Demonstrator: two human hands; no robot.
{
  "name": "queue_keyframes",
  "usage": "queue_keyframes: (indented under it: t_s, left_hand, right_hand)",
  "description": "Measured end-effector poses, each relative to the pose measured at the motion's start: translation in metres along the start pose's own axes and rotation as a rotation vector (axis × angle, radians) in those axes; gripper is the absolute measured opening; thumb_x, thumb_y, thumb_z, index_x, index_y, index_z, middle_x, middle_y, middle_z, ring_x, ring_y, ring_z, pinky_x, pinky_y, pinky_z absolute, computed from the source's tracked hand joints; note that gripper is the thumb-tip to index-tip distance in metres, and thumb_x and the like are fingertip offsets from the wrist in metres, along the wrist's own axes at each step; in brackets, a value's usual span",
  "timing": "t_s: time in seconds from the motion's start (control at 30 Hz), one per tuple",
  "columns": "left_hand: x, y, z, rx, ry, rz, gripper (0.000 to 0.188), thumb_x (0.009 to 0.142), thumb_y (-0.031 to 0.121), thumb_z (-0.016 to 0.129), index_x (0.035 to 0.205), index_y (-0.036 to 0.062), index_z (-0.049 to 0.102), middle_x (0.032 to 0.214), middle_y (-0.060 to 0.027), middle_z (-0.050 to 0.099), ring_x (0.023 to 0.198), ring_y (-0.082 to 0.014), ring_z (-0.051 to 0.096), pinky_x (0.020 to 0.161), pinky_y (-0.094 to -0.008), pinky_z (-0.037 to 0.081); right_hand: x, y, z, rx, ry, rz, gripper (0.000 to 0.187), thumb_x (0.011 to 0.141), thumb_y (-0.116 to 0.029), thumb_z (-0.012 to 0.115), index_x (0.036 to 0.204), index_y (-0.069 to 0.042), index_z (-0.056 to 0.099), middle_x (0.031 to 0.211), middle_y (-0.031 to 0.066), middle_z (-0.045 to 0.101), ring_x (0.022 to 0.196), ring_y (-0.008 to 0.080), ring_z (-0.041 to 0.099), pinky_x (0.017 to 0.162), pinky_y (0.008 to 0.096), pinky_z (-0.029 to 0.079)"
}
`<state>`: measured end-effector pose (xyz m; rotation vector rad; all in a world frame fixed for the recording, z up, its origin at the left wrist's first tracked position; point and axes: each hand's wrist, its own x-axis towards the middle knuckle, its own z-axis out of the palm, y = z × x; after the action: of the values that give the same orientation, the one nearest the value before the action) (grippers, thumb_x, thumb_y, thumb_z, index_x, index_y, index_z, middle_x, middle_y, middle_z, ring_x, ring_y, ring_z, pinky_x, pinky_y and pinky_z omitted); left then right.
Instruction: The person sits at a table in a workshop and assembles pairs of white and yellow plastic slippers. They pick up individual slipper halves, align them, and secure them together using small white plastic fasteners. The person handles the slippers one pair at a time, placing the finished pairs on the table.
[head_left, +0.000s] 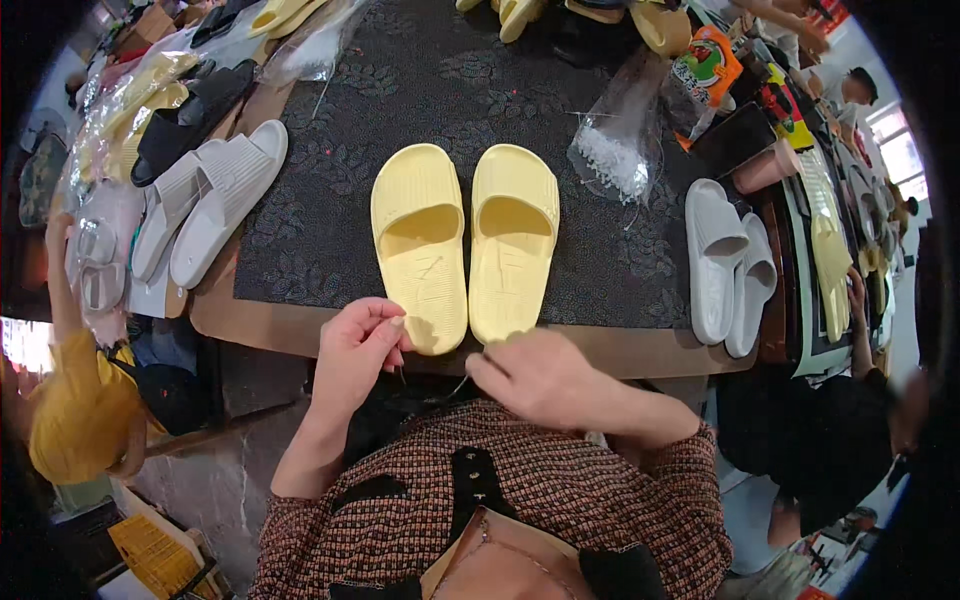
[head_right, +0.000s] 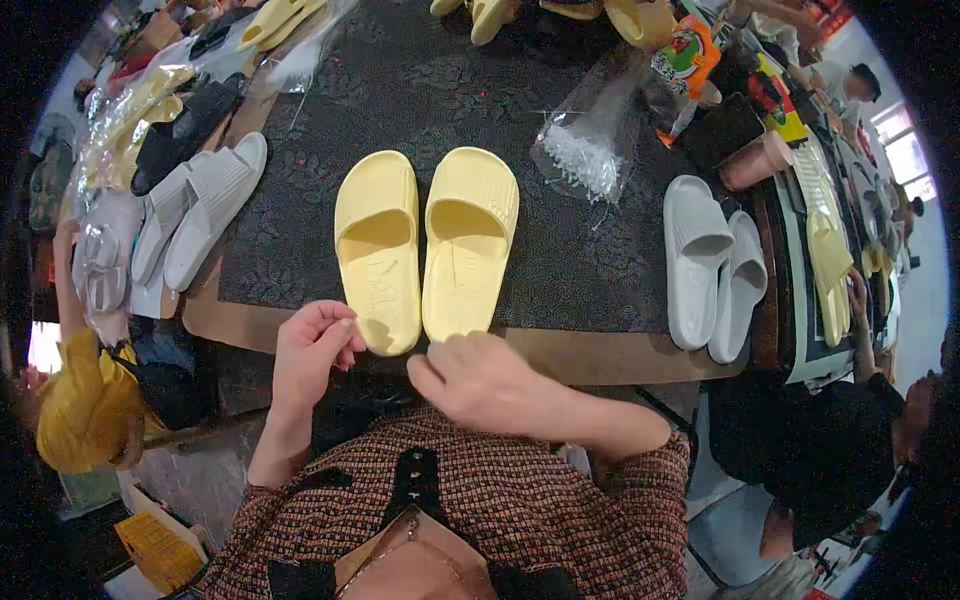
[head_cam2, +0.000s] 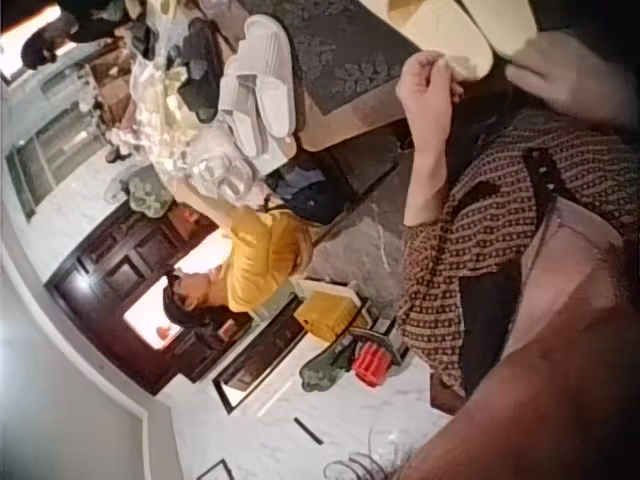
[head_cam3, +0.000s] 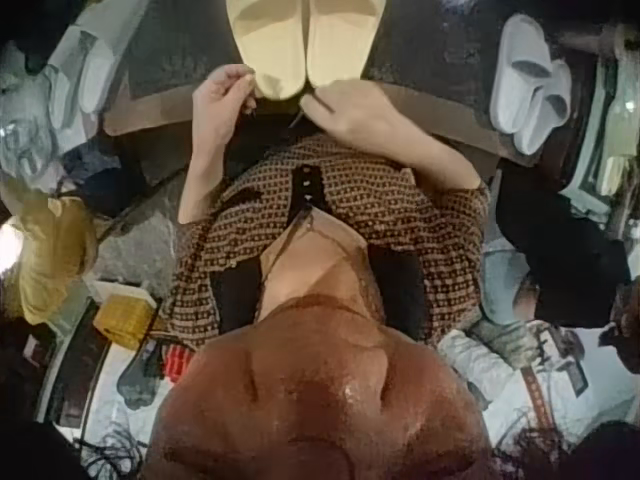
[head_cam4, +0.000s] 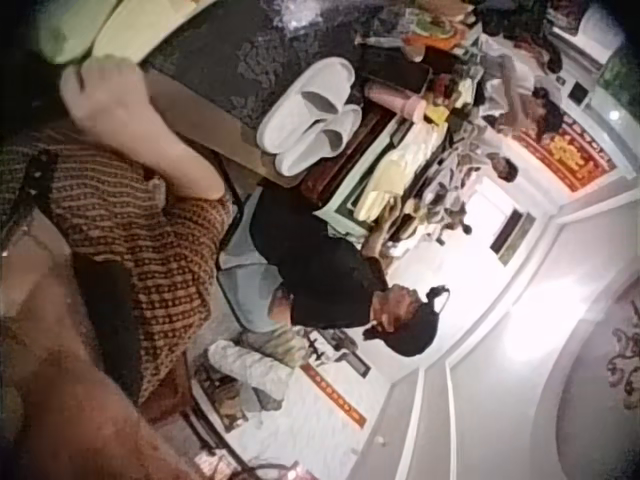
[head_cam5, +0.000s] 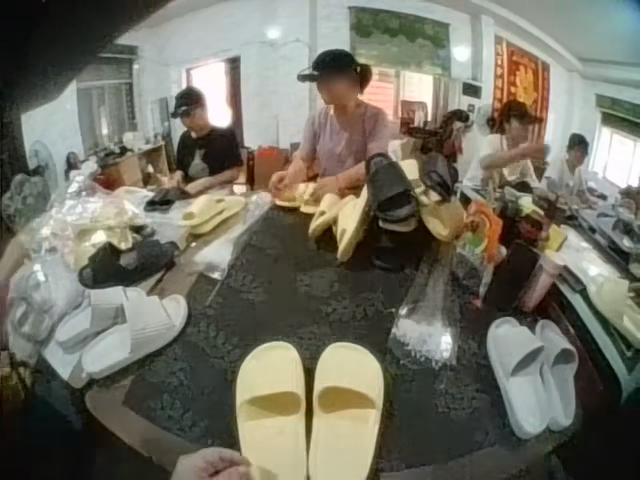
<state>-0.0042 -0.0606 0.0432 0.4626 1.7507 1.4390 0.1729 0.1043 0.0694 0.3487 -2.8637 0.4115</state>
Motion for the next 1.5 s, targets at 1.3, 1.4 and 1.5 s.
queue_keyframes:
  t_s: [1.3,1.4,1.5]
  left_hand:
    - [0.09,0.014,0.057,1.135,0.024,0.621,0.058,0.091,0.038,0.056,0.12,-0.0098,0.042,0.116,-0.0283,0.048,0.114,-0.0434,0.043,0.098,-0.0497,0.032]
    - [0.096,0.016,0.059,1.175,-0.01,0.571,0.063,0.09,0.044,0.057,0.117,-0.0111,0.045,0.116,-0.0291,0.049,0.112,-0.0436,0.044,0.098,-0.0498,0.034]
    - [0.095,0.019,0.061,1.218,-0.004,0.568,0.065,0.089,0.048,0.057,0.113,-0.0114,0.049,0.115,-0.0284,0.051,0.111,-0.0427,0.047,0.096,-0.0495,0.037]
  right_hand:
    - [0.005,0.082,0.005,-0.067,0.211,0.334,0.024,0.079,-0.003,0.061,0.103,0.0,0.061,0.089,0.0132,0.062,0.08,0.0272,0.064,0.07,0.0365,0.052]
    - [0.003,0.09,-0.008,0.095,0.391,0.392,0.016,0.081,-0.005,0.062,0.097,-0.002,0.062,0.085,0.0135,0.063,0.08,0.0305,0.063,0.069,0.038,0.052]
    - [0.003,0.121,-0.012,0.184,0.497,0.554,0.014,0.085,-0.008,0.059,0.095,0.001,0.064,0.089,0.0176,0.065,0.082,0.035,0.063,0.072,0.04,0.051]
